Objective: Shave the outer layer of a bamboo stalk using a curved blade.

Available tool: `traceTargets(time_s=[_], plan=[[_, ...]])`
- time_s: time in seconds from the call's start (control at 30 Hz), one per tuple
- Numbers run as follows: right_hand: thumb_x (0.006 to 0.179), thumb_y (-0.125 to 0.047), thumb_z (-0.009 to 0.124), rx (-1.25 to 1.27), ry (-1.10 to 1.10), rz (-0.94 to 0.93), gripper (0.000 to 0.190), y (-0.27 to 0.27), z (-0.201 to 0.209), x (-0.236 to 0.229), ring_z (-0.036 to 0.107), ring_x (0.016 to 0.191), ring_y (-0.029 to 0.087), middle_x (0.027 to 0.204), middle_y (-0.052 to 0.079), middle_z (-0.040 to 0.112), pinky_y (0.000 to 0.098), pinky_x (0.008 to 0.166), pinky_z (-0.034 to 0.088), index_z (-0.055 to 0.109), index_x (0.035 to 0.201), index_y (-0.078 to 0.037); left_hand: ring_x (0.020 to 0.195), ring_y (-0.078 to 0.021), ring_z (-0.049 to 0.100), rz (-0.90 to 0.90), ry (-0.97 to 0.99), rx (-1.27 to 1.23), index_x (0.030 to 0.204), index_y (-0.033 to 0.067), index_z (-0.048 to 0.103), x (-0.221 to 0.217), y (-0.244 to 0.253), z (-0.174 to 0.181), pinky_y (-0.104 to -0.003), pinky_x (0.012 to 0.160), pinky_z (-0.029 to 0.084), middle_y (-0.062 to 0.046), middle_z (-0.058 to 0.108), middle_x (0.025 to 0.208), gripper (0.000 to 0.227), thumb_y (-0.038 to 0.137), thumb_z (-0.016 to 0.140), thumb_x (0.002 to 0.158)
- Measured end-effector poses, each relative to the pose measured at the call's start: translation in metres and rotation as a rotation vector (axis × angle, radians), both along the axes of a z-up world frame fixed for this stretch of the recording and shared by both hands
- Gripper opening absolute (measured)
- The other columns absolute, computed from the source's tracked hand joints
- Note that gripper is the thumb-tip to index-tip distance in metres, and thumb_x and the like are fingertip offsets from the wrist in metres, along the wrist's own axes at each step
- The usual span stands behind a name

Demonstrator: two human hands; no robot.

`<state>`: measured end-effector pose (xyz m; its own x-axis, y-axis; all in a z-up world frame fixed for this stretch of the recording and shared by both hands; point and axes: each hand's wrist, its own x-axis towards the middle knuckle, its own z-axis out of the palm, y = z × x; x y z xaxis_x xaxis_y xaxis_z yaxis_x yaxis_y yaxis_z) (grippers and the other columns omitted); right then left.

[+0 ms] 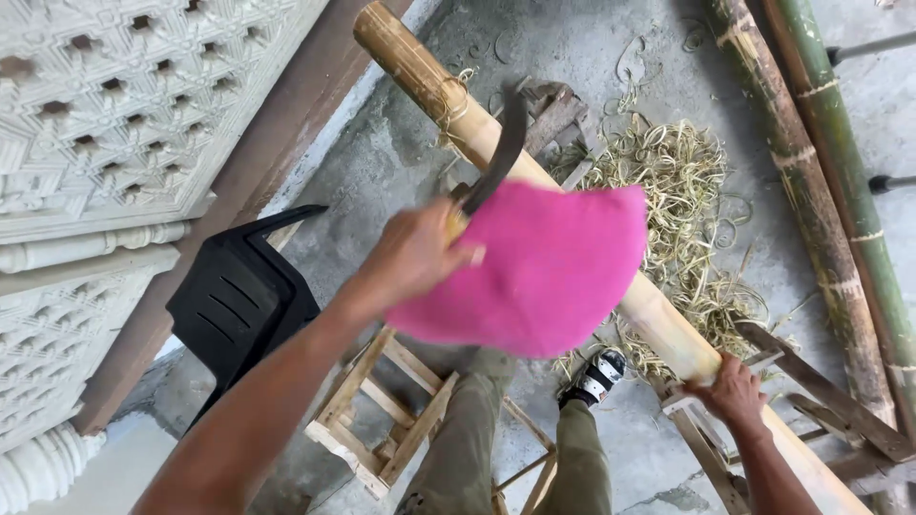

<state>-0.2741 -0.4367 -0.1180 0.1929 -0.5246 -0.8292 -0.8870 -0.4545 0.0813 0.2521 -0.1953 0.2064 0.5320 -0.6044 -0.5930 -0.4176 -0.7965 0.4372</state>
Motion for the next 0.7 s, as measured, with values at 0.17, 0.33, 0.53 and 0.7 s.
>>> traceTargets(time_s=[0.17,0.33,0.53,0.7], plan=[[0.072,-0.039,0.087,-0.087,-0.638,-0.103,0.110,0.003,0.054,0.121,0.043,0.141,0.043,0.155,0.029,0.041,0.0538,0.119,0.036,0.032,0.159,0.000,0.088,-0.0247,0.057,0.163,-0.483,-0.476,0.099,0.0049,0.056,-0.003,-0.031,-0.163,-0.045,0.075,0.046,-0.010,0.058,0.096,0.038,0.028,0.083,0.086],[0.067,-0.033,0.096,-0.112,-0.926,0.100,0.113,0.032,0.133,0.316,0.032,0.149,0.042,0.160,0.024,0.030,0.0589,0.123,0.030,0.032,0.157,-0.007,0.087,-0.0250,0.055,0.633,-0.498,-0.557,0.091,0.0068,0.056,-0.036,-0.048,-0.240,-0.042,0.079,0.048,-0.011,0.057,0.094,0.034,0.026,0.083,0.084],[0.041,-0.048,0.102,-0.213,-0.773,0.367,0.141,0.053,0.129,0.441,0.021,0.149,0.046,0.163,0.021,0.021,0.0625,0.121,0.021,0.026,0.156,-0.015,0.088,-0.0263,0.056,0.710,-0.334,-0.677,0.101,0.0039,0.055,-0.016,-0.030,-0.234,-0.043,0.081,0.046,-0.010,0.055,0.095,0.034,0.028,0.079,0.095],[0.042,-0.050,0.101,-0.127,-0.662,0.330,0.151,0.039,0.115,0.452,0.016,0.151,0.046,0.165,0.020,0.019,0.0680,0.118,0.018,0.017,0.162,-0.014,0.104,-0.0329,0.060,0.990,-0.631,-0.366,0.111,0.0047,0.061,-0.003,0.001,-0.225,-0.049,0.087,0.042,-0.013,0.065,0.105,0.035,0.036,0.069,0.097]])
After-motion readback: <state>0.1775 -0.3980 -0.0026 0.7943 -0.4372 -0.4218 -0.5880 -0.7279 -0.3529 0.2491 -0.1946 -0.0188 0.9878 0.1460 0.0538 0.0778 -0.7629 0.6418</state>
